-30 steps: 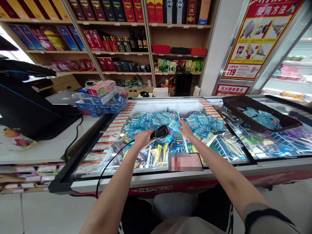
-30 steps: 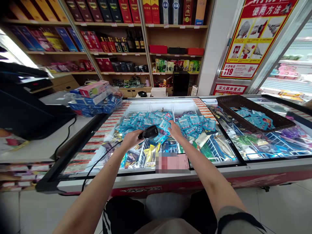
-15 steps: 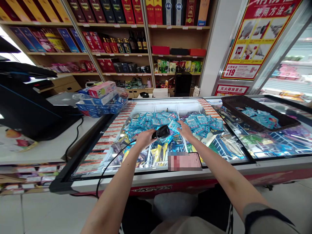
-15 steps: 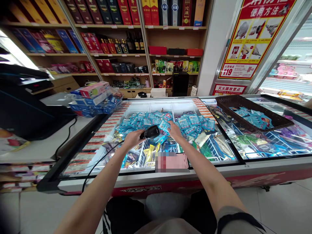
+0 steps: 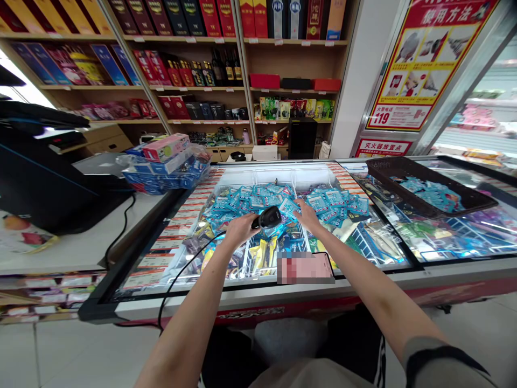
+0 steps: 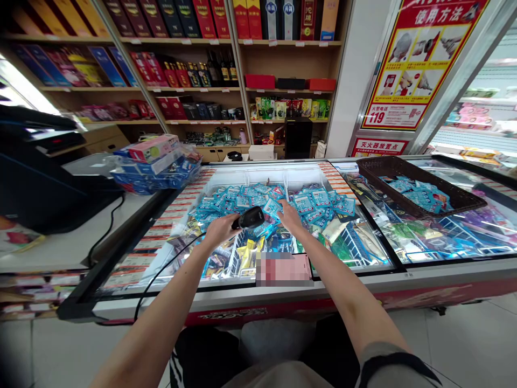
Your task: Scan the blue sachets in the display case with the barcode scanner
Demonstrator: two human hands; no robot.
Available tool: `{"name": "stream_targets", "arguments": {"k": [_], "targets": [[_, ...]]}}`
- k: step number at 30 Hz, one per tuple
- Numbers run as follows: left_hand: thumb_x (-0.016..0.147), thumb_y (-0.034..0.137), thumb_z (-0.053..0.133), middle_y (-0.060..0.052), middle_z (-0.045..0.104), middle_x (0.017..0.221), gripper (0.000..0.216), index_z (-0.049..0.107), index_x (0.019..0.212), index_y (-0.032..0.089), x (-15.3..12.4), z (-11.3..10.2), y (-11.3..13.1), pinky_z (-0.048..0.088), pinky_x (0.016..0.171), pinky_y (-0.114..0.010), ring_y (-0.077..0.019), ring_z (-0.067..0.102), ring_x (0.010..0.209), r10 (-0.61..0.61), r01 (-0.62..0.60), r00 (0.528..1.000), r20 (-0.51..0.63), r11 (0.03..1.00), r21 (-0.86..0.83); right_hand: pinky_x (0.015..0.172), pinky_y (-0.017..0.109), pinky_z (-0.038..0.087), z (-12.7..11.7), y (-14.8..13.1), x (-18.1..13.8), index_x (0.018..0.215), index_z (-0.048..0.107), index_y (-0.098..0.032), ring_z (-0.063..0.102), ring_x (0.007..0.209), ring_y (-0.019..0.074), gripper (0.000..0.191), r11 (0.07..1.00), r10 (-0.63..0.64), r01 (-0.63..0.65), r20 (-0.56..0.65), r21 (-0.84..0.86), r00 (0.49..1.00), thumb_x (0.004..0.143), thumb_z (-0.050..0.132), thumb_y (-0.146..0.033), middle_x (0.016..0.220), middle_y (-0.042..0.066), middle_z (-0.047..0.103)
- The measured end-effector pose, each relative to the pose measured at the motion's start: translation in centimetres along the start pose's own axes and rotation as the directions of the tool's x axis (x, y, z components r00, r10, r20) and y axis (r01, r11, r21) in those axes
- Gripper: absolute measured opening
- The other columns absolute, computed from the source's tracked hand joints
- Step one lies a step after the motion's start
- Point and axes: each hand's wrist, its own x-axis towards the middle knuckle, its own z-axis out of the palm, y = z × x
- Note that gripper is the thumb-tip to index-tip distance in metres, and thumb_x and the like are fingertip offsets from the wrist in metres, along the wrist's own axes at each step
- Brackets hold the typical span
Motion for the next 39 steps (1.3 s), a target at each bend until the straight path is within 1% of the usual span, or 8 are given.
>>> {"name": "stream_targets", "arguments": {"k": [5,11,15,20,28,32,36,39], "targets": [[0.078,0.034,0.052,-0.005,0.066,0.111,0.037,0.058,0.114,0.024,0.0,0.2,-0.4,0.046,0.069,-0.028,-0.0237,0.064,0.092,-0.013,0.013,1.000,-0.006,1.000,-0.002,0.092,0.036,0.042,-1.5,1.0,0.5,0.127,0.042,-0.018,0.056,0.105,0.0242,0.046,1.000,0.001,0.001,-0.111,0.021,0.994,0.082,0.045,-0.027,0.120,0.009,0.058],[0.078,0.034,0.051,-0.005,0.066,0.112,0.038,0.058,0.114,0.024,0.0,0.3,-0.8,0.046,0.070,-0.028,-0.0237,0.064,0.093,-0.030,0.030,0.999,-0.011,0.999,-0.011,0.090,0.037,0.041,-4.8,4.0,1.4,0.126,0.043,-0.013,0.056,0.103,0.0260,0.046,0.985,0.165,-0.174,-0.260,-0.011,0.951,0.082,0.042,-0.026,0.115,0.013,0.060],[0.078,0.034,0.051,-0.005,0.066,0.110,0.036,0.059,0.112,0.024,0.0,0.6,-1.1,0.045,0.068,-0.028,-0.0237,0.064,0.091,-0.030,0.030,0.999,-0.024,1.000,-0.009,0.088,0.039,0.040,-5.9,6.3,1.1,0.124,0.046,-0.011,0.054,0.101,0.0268,0.043,0.944,0.230,-0.298,-0.361,-0.144,0.904,0.083,0.039,-0.024,0.107,0.015,0.061],[0.080,0.036,0.050,-0.004,0.067,0.108,0.036,0.059,0.112,0.024,-0.1,0.8,-1.5,0.044,0.067,-0.028,-0.0236,0.064,0.091,-0.053,0.054,0.998,-0.038,0.999,0.006,0.092,0.049,0.032,-5.7,6.9,0.0,0.113,0.056,-0.013,0.037,0.116,0.0337,0.035,0.858,0.179,-0.381,-0.493,-0.346,0.851,0.084,0.041,-0.024,0.124,0.020,0.050],[0.081,0.037,0.050,-0.005,0.067,0.106,0.034,0.058,0.111,0.024,-0.4,0.7,-2.4,0.042,0.066,-0.027,-0.0228,0.064,0.091,-0.088,0.088,0.995,-0.037,0.996,0.014,0.100,0.047,0.028,-2.7,3.2,1.4,0.127,0.052,-0.018,0.033,0.123,0.0304,0.042,0.923,-0.075,-0.002,-0.185,-0.385,0.980,0.089,0.035,-0.023,0.133,0.011,0.047],[0.080,0.037,0.052,-0.004,0.067,0.105,0.033,0.059,0.110,0.025,-0.7,0.7,-3.1,0.042,0.064,-0.027,-0.0224,0.064,0.090,-0.109,0.110,0.993,-0.043,0.994,0.026,0.104,0.038,0.029,-0.1,0.9,2.6,0.136,0.043,-0.018,0.037,0.123,0.0242,0.047,0.917,-0.241,0.252,0.076,-0.310,0.968,0.091,0.035,-0.025,0.139,0.008,0.045],[0.080,0.036,0.050,-0.005,0.067,0.105,0.033,0.059,0.110,0.025,-1.2,0.7,-3.7,0.042,0.063,-0.026,-0.0218,0.063,0.089,-0.125,0.126,0.991,-0.037,0.991,0.039,0.103,0.040,0.031,2.3,-0.5,3.0,0.144,0.030,-0.022,0.036,0.126,0.0260,0.057,0.913,-0.233,0.290,0.215,-0.286,0.948,0.090,0.043,-0.036,0.149,0.004,0.031],[0.080,0.036,0.050,-0.005,0.067,0.106,0.033,0.059,0.110,0.024,-1.5,0.6,-4.0,0.042,0.065,-0.026,-0.0216,0.063,0.090,-0.134,0.136,0.990,-0.035,0.990,0.039,0.101,0.043,0.032,3.3,-1.0,3.0,0.144,0.029,-0.026,0.037,0.126,0.0286,0.061,0.921,-0.190,0.255,0.233,-0.294,0.954,0.088,0.047,-0.043,0.146,0.004,0.038]]}}
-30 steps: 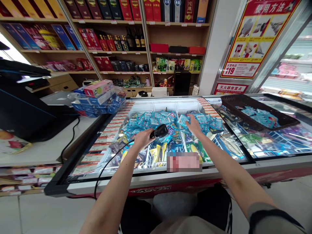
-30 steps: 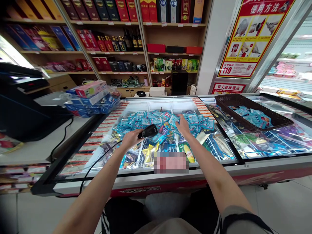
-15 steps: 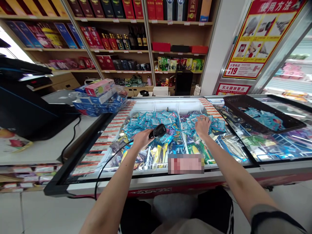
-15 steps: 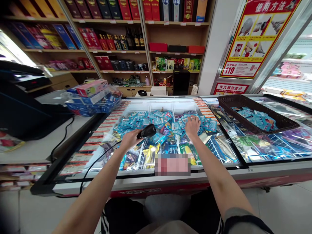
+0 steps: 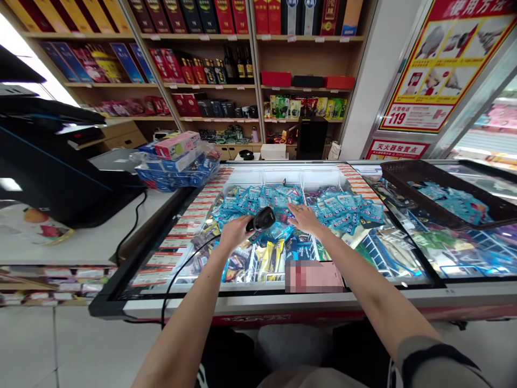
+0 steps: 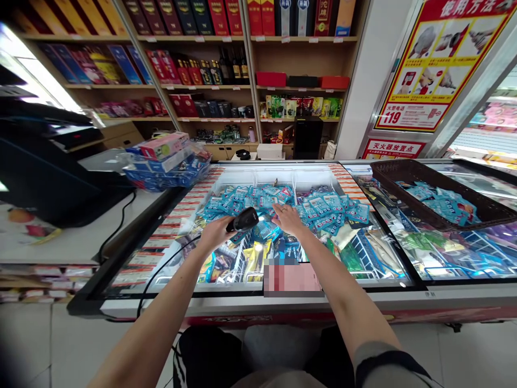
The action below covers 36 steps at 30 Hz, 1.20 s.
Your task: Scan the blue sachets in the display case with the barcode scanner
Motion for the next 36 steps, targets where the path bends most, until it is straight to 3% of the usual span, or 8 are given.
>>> {"name": "stream_targets", "arguments": {"k": [3,12,16,19,23,28,33,36], "targets": [[0.081,0.036,0.049,-0.005,0.067,0.106,0.033,0.059,0.110,0.023,-0.2,-0.1,-0.2,0.042,0.066,-0.026,-0.0209,0.063,0.090,-0.004,0.003,1.000,-0.010,1.000,-0.006,0.101,0.042,0.032,0.1,0.0,-0.3,0.140,0.037,-0.026,0.040,0.124,0.0268,0.054,1.000,-0.027,0.026,-0.011,-0.010,1.000,0.090,0.046,-0.041,0.137,0.007,0.048],[0.080,0.036,0.050,-0.004,0.067,0.102,0.032,0.059,0.108,0.023,-0.4,0.1,-0.1,0.040,0.060,-0.027,-0.0221,0.063,0.088,0.038,-0.038,0.999,-0.033,0.999,0.006,0.096,0.039,0.039,-0.8,0.8,-2.5,0.118,0.060,-0.020,0.050,0.110,0.0225,0.032,0.959,-0.279,0.278,-0.018,-0.046,0.960,0.091,0.045,-0.030,0.119,0.010,0.058],[0.080,0.038,0.051,-0.005,0.067,0.100,0.032,0.059,0.106,0.022,-0.5,0.1,0.1,0.039,0.059,-0.027,-0.0223,0.063,0.087,0.036,-0.036,0.999,-0.029,0.999,0.005,0.089,0.033,0.043,-1.4,0.3,-2.8,0.110,0.065,-0.024,0.055,0.103,0.0187,0.027,0.931,-0.356,0.352,0.024,0.097,0.934,0.091,0.046,-0.031,0.109,0.006,0.063],[0.080,0.040,0.051,-0.004,0.067,0.100,0.032,0.059,0.106,0.023,-0.6,0.0,0.3,0.039,0.059,-0.027,-0.0220,0.063,0.086,0.041,-0.042,0.998,-0.036,0.999,-0.005,0.088,0.029,0.043,-1.7,0.1,-2.6,0.112,0.063,-0.025,0.056,0.102,0.0155,0.031,0.948,-0.269,0.268,-0.019,0.170,0.963,0.094,0.038,-0.025,0.111,0.003,0.064],[0.080,0.040,0.051,-0.004,0.067,0.101,0.032,0.060,0.106,0.024,-0.6,-0.2,0.6,0.038,0.058,-0.027,-0.0217,0.063,0.086,0.055,-0.056,0.998,-0.039,0.998,-0.009,0.101,0.035,0.035,-1.4,0.5,-1.7,0.126,0.054,-0.017,0.048,0.118,0.0199,0.037,0.992,-0.091,0.100,-0.117,0.076,0.989,0.092,0.041,-0.022,0.127,0.009,0.056],[0.078,0.037,0.053,-0.004,0.067,0.103,0.033,0.060,0.108,0.024,-0.6,-0.5,0.9,0.039,0.060,-0.026,-0.0220,0.063,0.088,0.058,-0.059,0.998,-0.023,0.998,-0.020,0.103,0.035,0.032,-1.6,0.7,-0.9,0.135,0.043,-0.017,0.045,0.123,0.0248,0.058,0.998,-0.029,0.025,0.073,0.049,0.997,0.084,0.058,-0.038,0.135,0.012,0.049],[0.079,0.036,0.051,-0.004,0.067,0.102,0.033,0.060,0.108,0.024,-0.6,-0.6,1.2,0.040,0.061,-0.027,-0.0218,0.063,0.087,0.069,-0.070,0.997,-0.017,0.997,-0.022,0.100,0.037,0.035,-2.4,0.4,-0.6,0.139,0.036,-0.015,0.041,0.126,0.0321,0.091,0.997,0.054,-0.059,0.097,0.047,0.994,0.063,0.075,-0.048,0.137,0.017,0.045],[0.079,0.036,0.051,-0.004,0.067,0.103,0.033,0.060,0.109,0.025,-0.7,-0.6,1.3,0.041,0.062,-0.027,-0.0223,0.063,0.088,0.067,-0.068,0.998,-0.016,0.998,-0.018,0.105,0.036,0.031,-2.8,0.3,-0.3,0.135,0.042,-0.018,0.039,0.128,0.0313,0.098,0.981,0.069,-0.095,0.151,0.167,0.986,0.049,0.084,-0.042,0.138,0.013,0.046]]}}
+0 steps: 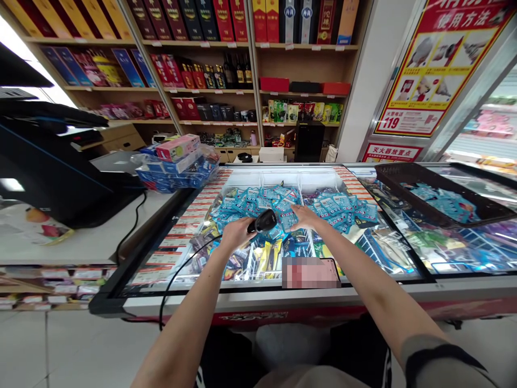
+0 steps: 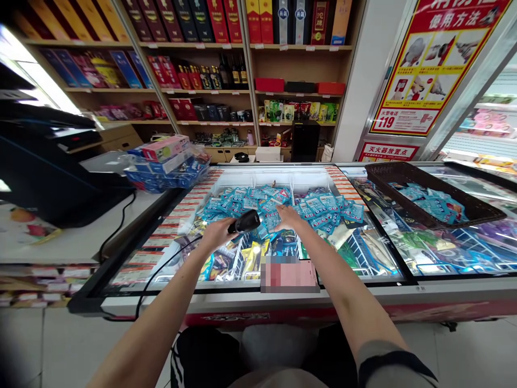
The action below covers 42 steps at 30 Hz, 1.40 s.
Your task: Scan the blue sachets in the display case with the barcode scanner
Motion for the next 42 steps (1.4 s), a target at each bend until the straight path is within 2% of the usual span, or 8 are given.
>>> {"name": "stream_targets", "arguments": {"k": [3,5,8,11,14,18,26,42], "targets": [[0.079,0.036,0.051,-0.004,0.067,0.103,0.033,0.059,0.110,0.025,-0.1,-0.1,0.0,0.042,0.064,-0.028,-0.0228,0.063,0.090,0.008,-0.008,1.000,0.005,1.000,-0.001,0.102,0.036,0.033,-0.1,0.0,0.0,0.124,0.051,-0.022,0.046,0.122,0.0315,0.094,0.990,0.075,-0.074,-0.006,0.119,0.997,0.038,0.088,-0.033,0.127,0.010,0.057],[0.080,0.036,0.051,-0.004,0.067,0.103,0.033,0.059,0.110,0.025,-0.1,-0.1,0.0,0.042,0.065,-0.027,-0.0228,0.063,0.090,0.013,-0.013,1.000,0.007,1.000,-0.005,0.095,0.037,0.039,0.1,0.1,0.0,0.118,0.054,-0.021,0.052,0.114,0.0325,0.087,0.980,0.137,-0.128,-0.055,0.152,0.989,0.039,0.087,-0.033,0.116,0.010,0.062],[0.079,0.038,0.051,-0.003,0.068,0.102,0.033,0.059,0.109,0.026,-0.2,-0.2,-0.1,0.042,0.064,-0.027,-0.0225,0.063,0.089,0.009,-0.009,1.000,0.007,1.000,-0.008,0.078,0.032,0.047,0.3,0.8,-0.1,0.104,0.056,-0.019,0.062,0.096,0.0278,0.060,0.927,0.273,-0.223,-0.136,0.302,0.952,0.053,0.082,-0.037,0.101,0.008,0.065],[0.079,0.038,0.052,-0.003,0.068,0.102,0.034,0.059,0.109,0.026,-0.2,-0.2,-0.1,0.042,0.064,-0.027,-0.0225,0.064,0.089,0.009,-0.009,1.000,0.005,1.000,-0.007,0.059,0.026,0.049,0.6,1.8,0.1,0.092,0.054,-0.019,0.066,0.069,0.0184,0.033,0.827,0.395,-0.273,-0.163,0.491,0.904,0.070,0.069,-0.039,0.084,0.003,0.064],[0.079,0.038,0.051,-0.003,0.067,0.104,0.034,0.059,0.110,0.026,0.0,-0.2,0.2,0.042,0.064,-0.027,-0.0226,0.064,0.090,0.015,-0.015,1.000,0.006,1.000,-0.005,0.050,0.023,0.049,0.8,2.7,0.4,0.092,0.050,-0.019,0.063,0.054,0.0132,0.025,0.722,0.465,-0.279,-0.146,0.633,0.873,0.077,0.061,-0.036,0.071,-0.003,0.058],[0.080,0.037,0.050,-0.004,0.067,0.104,0.035,0.059,0.112,0.025,0.3,-0.2,0.8,0.043,0.066,-0.027,-0.0223,0.064,0.091,0.029,-0.029,0.999,0.019,1.000,-0.003,0.052,0.023,0.053,1.2,3.4,0.4,0.098,0.049,-0.020,0.062,0.054,0.0106,0.027,0.604,0.505,-0.229,-0.144,0.763,0.851,0.075,0.062,-0.026,0.073,-0.005,0.057],[0.077,0.034,0.053,-0.004,0.067,0.107,0.035,0.059,0.110,0.025,1.0,-0.4,2.0,0.044,0.067,-0.026,-0.0222,0.064,0.089,0.046,-0.046,0.998,0.044,0.999,-0.009,0.062,0.029,0.056,1.1,3.0,-0.3,0.079,0.052,-0.019,0.064,0.065,0.0132,0.010,0.451,0.548,-0.180,-0.112,0.874,0.829,0.073,0.060,-0.022,0.072,-0.001,0.061],[0.078,0.035,0.053,-0.004,0.067,0.104,0.033,0.058,0.109,0.023,1.9,-0.3,3.4,0.042,0.062,-0.026,-0.0229,0.064,0.087,0.047,-0.046,0.998,0.030,0.999,-0.029,0.067,0.030,0.057,0.2,1.7,-2.1,0.067,0.038,-0.022,0.058,0.062,0.0110,0.025,0.339,0.611,-0.173,-0.077,0.925,0.788,0.070,0.062,-0.018,0.061,-0.006,0.045]]}}
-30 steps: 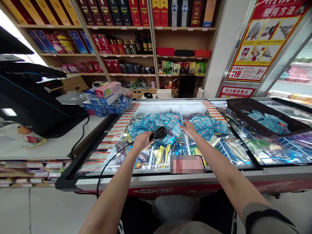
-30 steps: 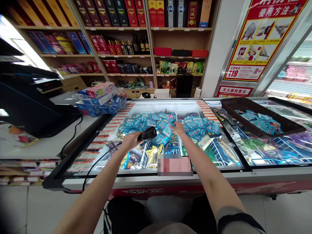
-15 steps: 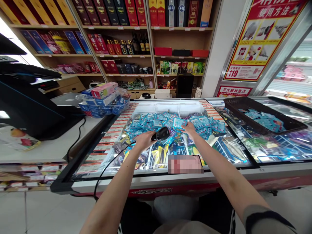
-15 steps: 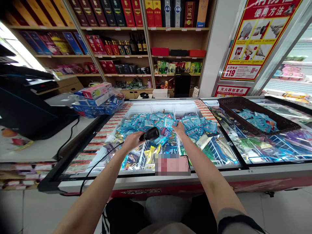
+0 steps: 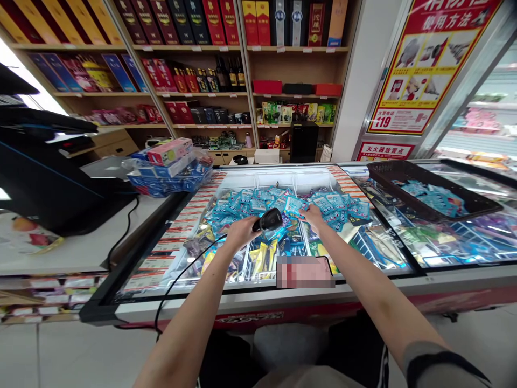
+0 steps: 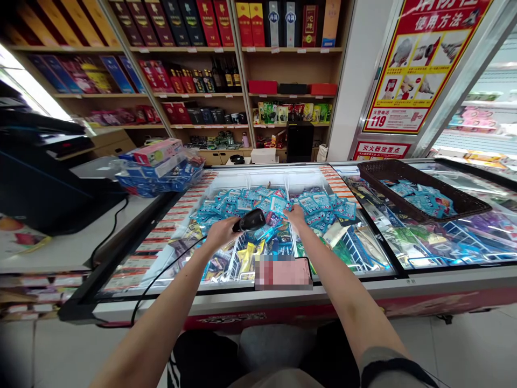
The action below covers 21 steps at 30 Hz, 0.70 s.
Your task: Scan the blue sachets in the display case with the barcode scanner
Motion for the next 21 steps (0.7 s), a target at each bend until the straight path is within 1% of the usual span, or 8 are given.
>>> {"name": "stream_targets", "arguments": {"k": [5,12,17,21], "targets": [[0.080,0.038,0.052,-0.005,0.067,0.102,0.033,0.058,0.109,0.023,0.3,0.1,0.1,0.042,0.063,-0.026,-0.0227,0.064,0.086,-0.014,0.014,1.000,-0.014,1.000,-0.021,0.071,0.031,0.057,-0.5,0.1,-0.1,0.067,0.038,-0.022,0.061,0.065,0.0126,0.025,1.000,-0.010,0.010,0.017,0.017,1.000,0.071,0.063,-0.020,0.059,-0.006,0.044],[0.079,0.036,0.053,-0.005,0.067,0.107,0.036,0.059,0.112,0.022,0.8,0.1,0.8,0.044,0.067,-0.026,-0.0225,0.064,0.090,-0.018,0.018,1.000,-0.007,0.999,-0.032,0.069,0.030,0.058,-0.6,0.7,0.3,0.068,0.039,-0.022,0.062,0.066,0.0137,0.025,1.000,-0.013,0.013,0.025,0.011,1.000,0.070,0.063,-0.021,0.058,-0.006,0.044],[0.079,0.036,0.053,-0.005,0.067,0.108,0.035,0.059,0.111,0.023,0.9,0.1,1.1,0.044,0.067,-0.026,-0.0220,0.064,0.091,-0.027,0.025,0.999,-0.030,0.999,-0.045,0.067,0.029,0.058,-0.8,0.9,0.5,0.069,0.040,-0.022,0.063,0.065,0.0135,0.023,1.000,-0.007,0.006,0.031,0.015,0.999,0.071,0.063,-0.021,0.060,-0.005,0.047],[0.078,0.036,0.053,-0.004,0.067,0.108,0.035,0.059,0.111,0.024,0.9,0.0,1.3,0.044,0.068,-0.026,-0.0218,0.064,0.091,-0.030,0.029,0.999,-0.024,0.998,-0.050,0.068,0.030,0.058,-0.9,0.7,0.3,0.070,0.041,-0.022,0.064,0.067,0.0139,0.022,1.000,-0.002,0.001,0.037,0.026,0.999,0.072,0.063,-0.020,0.062,-0.005,0.050]]}}
